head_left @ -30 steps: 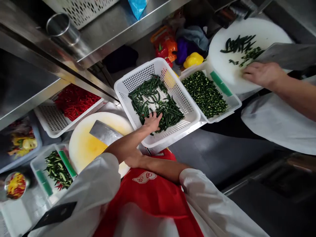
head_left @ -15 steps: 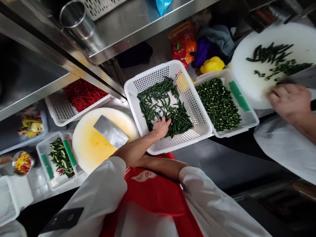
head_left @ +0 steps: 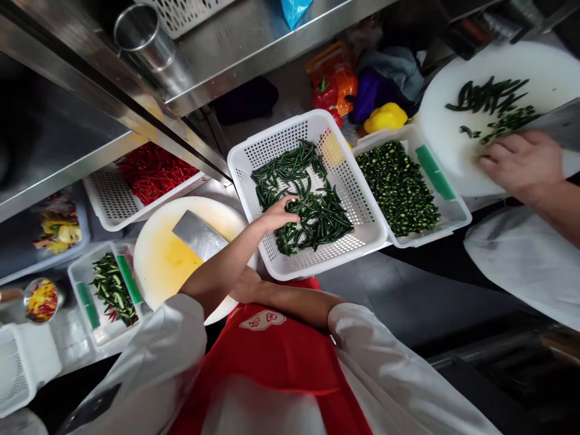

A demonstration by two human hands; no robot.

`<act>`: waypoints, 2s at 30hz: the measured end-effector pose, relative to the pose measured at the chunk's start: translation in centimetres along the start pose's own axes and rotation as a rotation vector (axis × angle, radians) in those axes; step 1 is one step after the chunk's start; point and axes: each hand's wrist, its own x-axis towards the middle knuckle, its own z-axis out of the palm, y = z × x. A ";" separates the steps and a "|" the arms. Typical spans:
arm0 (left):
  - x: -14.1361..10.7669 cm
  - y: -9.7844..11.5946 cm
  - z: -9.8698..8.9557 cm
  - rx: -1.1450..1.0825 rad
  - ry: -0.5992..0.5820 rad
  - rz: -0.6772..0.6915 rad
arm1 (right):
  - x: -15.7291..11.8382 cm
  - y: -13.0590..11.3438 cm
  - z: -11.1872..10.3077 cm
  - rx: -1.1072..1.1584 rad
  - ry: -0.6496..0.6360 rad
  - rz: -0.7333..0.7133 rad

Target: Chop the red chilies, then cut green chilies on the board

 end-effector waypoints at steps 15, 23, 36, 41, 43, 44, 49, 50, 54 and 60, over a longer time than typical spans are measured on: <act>-15.1 -2.6 -31.8 0.018 0.382 -0.288 | 7.0 -8.5 -1.7 0.079 0.350 0.361; -10.9 -6.3 -32.2 1.011 0.420 -0.354 | 10.1 -10.2 -3.3 0.038 0.376 0.704; 3.6 12.5 -19.5 1.340 -0.284 0.710 | 15.9 -6.4 -10.4 0.227 0.734 1.191; 7.6 17.7 0.0 1.383 -1.138 1.299 | 18.1 3.5 -21.9 0.303 1.339 1.377; 7.4 17.3 6.0 1.527 -1.314 1.345 | 17.4 4.9 -25.5 0.342 1.564 1.350; 7.2 16.8 8.3 1.600 -1.338 1.352 | 17.1 4.7 -26.7 0.364 1.677 1.308; 6.0 12.3 13.3 1.844 -1.217 1.328 | 18.0 -0.1 -26.9 0.326 2.424 1.271; 5.9 11.3 13.0 1.891 -1.192 1.331 | 18.7 -1.1 -25.5 0.264 2.604 1.433; 5.0 8.3 8.6 1.997 -1.201 1.451 | 20.8 -3.3 -15.2 -0.183 2.763 2.529; -0.4 6.7 6.9 2.082 -1.595 1.305 | 17.2 -2.5 -3.1 -0.279 2.201 2.504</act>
